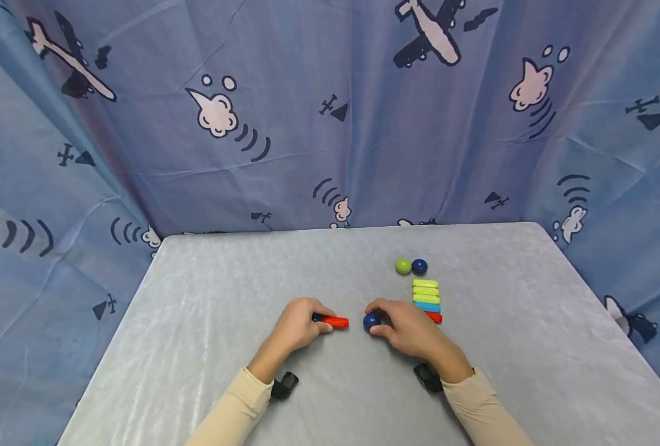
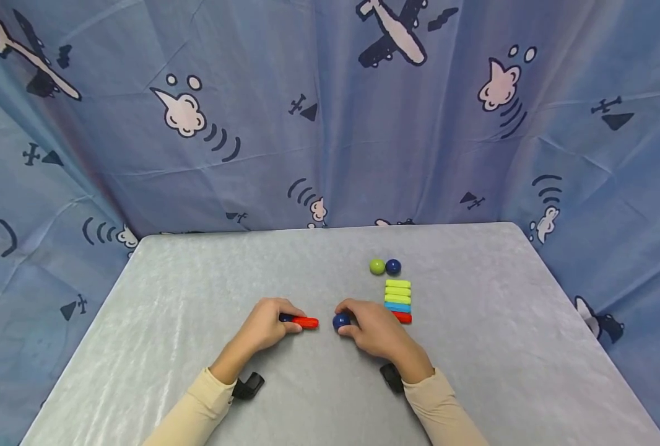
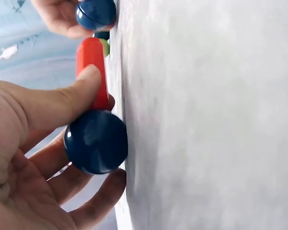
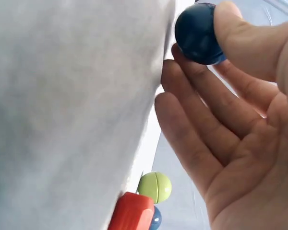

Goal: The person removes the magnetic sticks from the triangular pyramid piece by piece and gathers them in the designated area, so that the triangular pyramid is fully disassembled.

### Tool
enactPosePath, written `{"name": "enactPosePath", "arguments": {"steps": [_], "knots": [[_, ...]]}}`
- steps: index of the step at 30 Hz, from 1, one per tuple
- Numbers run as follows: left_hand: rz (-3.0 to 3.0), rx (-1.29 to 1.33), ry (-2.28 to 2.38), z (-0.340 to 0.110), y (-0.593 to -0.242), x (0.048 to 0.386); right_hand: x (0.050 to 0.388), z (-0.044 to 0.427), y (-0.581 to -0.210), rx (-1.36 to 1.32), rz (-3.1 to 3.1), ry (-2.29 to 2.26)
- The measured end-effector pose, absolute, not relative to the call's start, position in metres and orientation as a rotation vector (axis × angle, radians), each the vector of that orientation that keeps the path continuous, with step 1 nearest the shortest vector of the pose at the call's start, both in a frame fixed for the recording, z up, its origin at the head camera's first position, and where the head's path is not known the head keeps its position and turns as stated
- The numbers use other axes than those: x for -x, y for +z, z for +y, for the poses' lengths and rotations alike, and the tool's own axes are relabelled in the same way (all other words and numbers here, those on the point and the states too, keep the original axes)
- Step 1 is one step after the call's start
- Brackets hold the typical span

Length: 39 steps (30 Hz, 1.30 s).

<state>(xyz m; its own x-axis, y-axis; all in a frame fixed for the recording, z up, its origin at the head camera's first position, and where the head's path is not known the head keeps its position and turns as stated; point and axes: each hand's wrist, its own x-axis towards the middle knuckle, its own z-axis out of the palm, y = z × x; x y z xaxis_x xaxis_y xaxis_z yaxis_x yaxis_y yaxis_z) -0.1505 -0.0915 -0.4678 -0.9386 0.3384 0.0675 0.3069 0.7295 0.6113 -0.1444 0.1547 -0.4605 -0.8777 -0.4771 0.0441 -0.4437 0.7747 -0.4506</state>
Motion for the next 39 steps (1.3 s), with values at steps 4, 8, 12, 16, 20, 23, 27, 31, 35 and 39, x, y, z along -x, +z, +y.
{"name": "enactPosePath", "arguments": {"steps": [4, 8, 12, 16, 20, 23, 27, 31, 35, 39], "knots": [[2.879, -0.542, 1.003, -0.094, -0.467, 0.150, 0.146, 0.156, -0.459, 0.783, 2.891, -0.729], [2.903, -0.624, 0.908, -0.094, -0.467, 0.149, 0.147, 0.156, -0.460, 0.821, 2.871, -0.727], [2.927, -0.659, 0.836, -0.093, -0.468, 0.147, 0.146, 0.157, -0.461, 0.835, 2.860, -0.725], [2.931, -0.657, 0.841, -0.092, -0.468, 0.146, 0.145, 0.157, -0.461, 0.830, 2.856, -0.736], [2.906, -0.644, 0.884, -0.094, -0.467, 0.146, 0.146, 0.158, -0.461, 0.822, 2.846, -0.733], [2.863, -0.621, 0.937, -0.098, -0.465, 0.145, 0.146, 0.159, -0.461, 0.804, 2.830, -0.724], [2.791, -0.592, 1.017, -0.109, -0.461, 0.144, 0.147, 0.160, -0.460, 0.785, 2.808, -0.722], [2.767, -0.569, 1.067, -0.122, -0.460, 0.143, 0.146, 0.161, -0.458, 0.767, 2.790, -0.732], [2.781, -0.542, 1.074, -0.130, -0.463, 0.143, 0.146, 0.163, -0.457, 0.764, 2.785, -0.736], [2.780, -0.525, 1.080, -0.132, -0.465, 0.144, 0.146, 0.165, -0.457, 0.785, 2.790, -0.725]]}}
